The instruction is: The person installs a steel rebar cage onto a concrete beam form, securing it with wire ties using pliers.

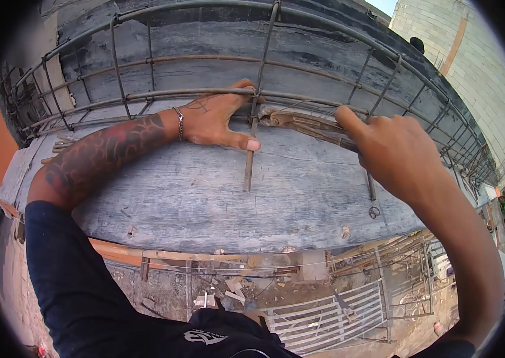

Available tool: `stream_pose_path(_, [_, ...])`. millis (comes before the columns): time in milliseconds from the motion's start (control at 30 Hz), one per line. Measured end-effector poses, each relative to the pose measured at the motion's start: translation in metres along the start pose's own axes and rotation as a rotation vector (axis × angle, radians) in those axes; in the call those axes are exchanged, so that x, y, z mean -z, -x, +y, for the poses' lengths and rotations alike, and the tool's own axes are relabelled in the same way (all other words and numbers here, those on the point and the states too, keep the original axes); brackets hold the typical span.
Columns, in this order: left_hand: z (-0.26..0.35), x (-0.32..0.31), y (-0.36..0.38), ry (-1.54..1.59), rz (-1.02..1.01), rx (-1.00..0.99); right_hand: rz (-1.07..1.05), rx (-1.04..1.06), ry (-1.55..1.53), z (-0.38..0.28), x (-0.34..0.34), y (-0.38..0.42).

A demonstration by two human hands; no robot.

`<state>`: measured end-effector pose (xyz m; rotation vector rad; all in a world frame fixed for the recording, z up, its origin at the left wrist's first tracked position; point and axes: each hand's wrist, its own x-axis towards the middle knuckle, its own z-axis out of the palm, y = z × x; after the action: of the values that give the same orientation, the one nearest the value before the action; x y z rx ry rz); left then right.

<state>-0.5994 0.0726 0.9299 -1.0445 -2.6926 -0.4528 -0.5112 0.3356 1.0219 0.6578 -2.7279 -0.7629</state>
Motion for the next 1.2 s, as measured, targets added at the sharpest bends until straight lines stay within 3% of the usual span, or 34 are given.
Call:
stream_pose_path(67, [0.0,0.001,-0.001,-0.006,-0.036,-0.002,0.003,0.039,0.122,0.009,-0.014,-0.001])
stream_pose_path(133, [0.001,0.003,0.0,-0.017,-0.07,0.001,0.703,0.321,0.531,0.018,-0.029,0.001])
stream_pose_path(233, [0.003,0.003,0.0,-0.012,-0.09,0.037,0.835,0.34,0.669,0.017,-0.024,0.005])
stream_pose_path(367, [0.003,0.003,0.0,0.001,-0.089,0.036,0.783,0.329,0.666,0.031,-0.013,-0.001])
stream_pose_path(433, [0.002,0.004,-0.001,0.001,-0.097,0.045,0.012,0.023,0.238,0.018,0.019,-0.006])
stream_pose_path(500, [0.002,0.005,-0.001,-0.045,-0.109,0.013,0.089,0.132,0.08,0.039,0.006,-0.016])
stream_pose_path(567, [0.001,0.002,-0.003,-0.041,-0.107,0.014,-0.258,-0.014,-0.537,0.047,0.002,-0.023])
stream_pose_path(600, [-0.001,0.001,-0.003,-0.038,-0.097,0.013,-0.27,-0.004,-0.706,0.048,-0.012,-0.024])
stream_pose_path(700, [-0.002,-0.002,-0.003,-0.084,-0.034,0.005,-0.406,-0.122,-0.923,0.047,-0.026,-0.017])
stream_pose_path(767, [0.0,0.001,-0.006,-0.125,-0.072,0.015,-0.39,-0.121,-0.956,0.049,-0.024,-0.018])
stream_pose_path(967, [-0.005,-0.001,-0.006,-0.193,-0.078,0.013,-0.103,0.009,-0.713,0.034,0.008,-0.002])
stream_pose_path(1033, [-0.016,-0.002,-0.002,-0.229,-0.048,-0.043,-0.103,-0.071,-0.649,0.028,0.013,0.003])
stream_pose_path(1100, [-0.019,0.007,0.002,-0.302,-0.127,-0.13,0.069,0.109,-0.321,0.034,-0.001,0.002])
stream_pose_path(1133, [-0.019,0.009,0.004,-0.367,-0.182,-0.109,0.075,0.111,-0.324,0.035,-0.01,0.001])
stream_pose_path(1200, [-0.02,0.009,0.004,-0.344,-0.176,-0.085,0.584,0.258,0.157,0.037,-0.026,-0.001])
